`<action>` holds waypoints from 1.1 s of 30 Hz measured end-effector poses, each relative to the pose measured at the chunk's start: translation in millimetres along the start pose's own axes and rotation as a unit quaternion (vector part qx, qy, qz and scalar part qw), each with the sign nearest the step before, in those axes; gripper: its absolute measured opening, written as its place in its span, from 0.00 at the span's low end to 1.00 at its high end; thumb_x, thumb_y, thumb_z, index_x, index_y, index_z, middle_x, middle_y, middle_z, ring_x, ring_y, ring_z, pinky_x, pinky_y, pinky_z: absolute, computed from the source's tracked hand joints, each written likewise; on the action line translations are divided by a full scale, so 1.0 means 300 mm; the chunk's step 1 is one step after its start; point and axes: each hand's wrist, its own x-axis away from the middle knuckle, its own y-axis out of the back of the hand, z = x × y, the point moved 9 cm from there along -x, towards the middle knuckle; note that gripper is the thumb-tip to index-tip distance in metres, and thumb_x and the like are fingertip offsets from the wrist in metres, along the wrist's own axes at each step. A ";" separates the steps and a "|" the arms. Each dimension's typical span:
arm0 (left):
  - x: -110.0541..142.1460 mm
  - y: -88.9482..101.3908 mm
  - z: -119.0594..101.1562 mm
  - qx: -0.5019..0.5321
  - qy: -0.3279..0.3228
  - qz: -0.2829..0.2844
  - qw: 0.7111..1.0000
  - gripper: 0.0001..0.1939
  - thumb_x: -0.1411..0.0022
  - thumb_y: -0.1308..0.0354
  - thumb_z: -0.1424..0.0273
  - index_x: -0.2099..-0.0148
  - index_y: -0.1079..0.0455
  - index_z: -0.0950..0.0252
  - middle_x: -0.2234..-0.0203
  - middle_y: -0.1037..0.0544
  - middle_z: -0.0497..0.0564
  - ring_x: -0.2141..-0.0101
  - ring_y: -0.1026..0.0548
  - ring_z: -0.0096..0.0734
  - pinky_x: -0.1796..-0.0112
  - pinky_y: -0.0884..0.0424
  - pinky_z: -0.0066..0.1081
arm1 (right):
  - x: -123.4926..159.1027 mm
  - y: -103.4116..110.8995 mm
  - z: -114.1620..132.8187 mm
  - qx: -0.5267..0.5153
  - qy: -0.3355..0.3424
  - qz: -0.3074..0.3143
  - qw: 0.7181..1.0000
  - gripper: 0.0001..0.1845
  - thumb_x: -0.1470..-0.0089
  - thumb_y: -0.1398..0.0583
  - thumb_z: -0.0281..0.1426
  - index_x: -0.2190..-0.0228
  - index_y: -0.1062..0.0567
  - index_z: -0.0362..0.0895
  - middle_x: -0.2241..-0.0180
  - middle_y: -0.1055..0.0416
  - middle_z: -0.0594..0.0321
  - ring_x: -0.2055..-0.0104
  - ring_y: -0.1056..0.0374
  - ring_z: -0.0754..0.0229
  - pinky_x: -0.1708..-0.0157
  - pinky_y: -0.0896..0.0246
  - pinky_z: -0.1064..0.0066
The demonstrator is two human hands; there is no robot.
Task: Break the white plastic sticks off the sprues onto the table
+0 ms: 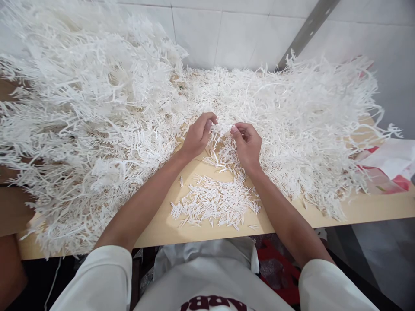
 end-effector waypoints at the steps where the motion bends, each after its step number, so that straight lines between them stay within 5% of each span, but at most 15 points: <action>1: 0.000 0.006 -0.001 -0.006 0.001 -0.009 1.000 0.18 0.26 0.65 0.59 0.51 0.37 0.59 0.62 0.24 0.51 0.64 0.26 0.25 0.61 0.29 0.30 | 0.000 0.000 0.000 0.003 0.002 0.001 1.000 0.10 0.44 0.38 0.41 0.63 0.24 0.50 0.67 0.25 0.68 0.66 0.30 0.66 0.65 0.35 0.70; 8: 0.000 0.025 -0.006 -0.056 0.035 -0.024 0.998 0.20 0.26 0.68 0.59 0.51 0.36 0.58 0.58 0.25 0.53 0.59 0.25 0.28 0.56 0.29 0.34 | 0.003 -0.004 0.015 0.033 0.036 0.015 0.999 0.13 0.42 0.40 0.45 0.62 0.25 0.50 0.64 0.23 0.65 0.63 0.29 0.63 0.63 0.33 0.67; 13: -0.001 -0.013 -0.031 -0.074 0.006 0.050 0.996 0.21 0.27 0.62 0.56 0.44 0.36 0.59 0.53 0.23 0.53 0.52 0.25 0.31 0.48 0.32 0.37 | 0.006 -0.024 0.040 0.064 0.065 0.051 0.995 0.12 0.41 0.41 0.44 0.63 0.24 0.50 0.61 0.23 0.65 0.62 0.28 0.63 0.61 0.32 0.66; 18: 0.000 -0.055 -0.029 -0.119 -0.023 0.098 0.988 0.21 0.31 0.54 0.52 0.47 0.30 0.58 0.53 0.24 0.53 0.53 0.26 0.33 0.51 0.34 0.38 | 0.018 -0.038 0.057 0.069 0.089 0.065 0.992 0.11 0.41 0.41 0.41 0.62 0.25 0.49 0.62 0.23 0.64 0.63 0.28 0.64 0.63 0.32 0.67; 23: 0.002 -0.076 -0.025 -0.144 -0.056 0.107 0.982 0.20 0.30 0.55 0.54 0.57 0.28 0.61 0.59 0.23 0.52 0.56 0.26 0.33 0.55 0.36 0.36 | 0.024 -0.046 0.073 0.085 0.124 0.070 0.986 0.12 0.44 0.39 0.41 0.63 0.25 0.47 0.63 0.24 0.64 0.67 0.30 0.65 0.67 0.32 0.69; 33: 0.008 -0.101 -0.017 -0.111 -0.036 0.133 0.984 0.19 0.30 0.55 0.54 0.50 0.34 0.62 0.58 0.22 0.52 0.57 0.26 0.31 0.54 0.35 0.34 | 0.029 -0.025 0.054 0.094 0.088 0.030 0.991 0.14 0.37 0.47 0.45 0.64 0.31 0.49 0.67 0.26 0.65 0.65 0.30 0.64 0.63 0.35 0.67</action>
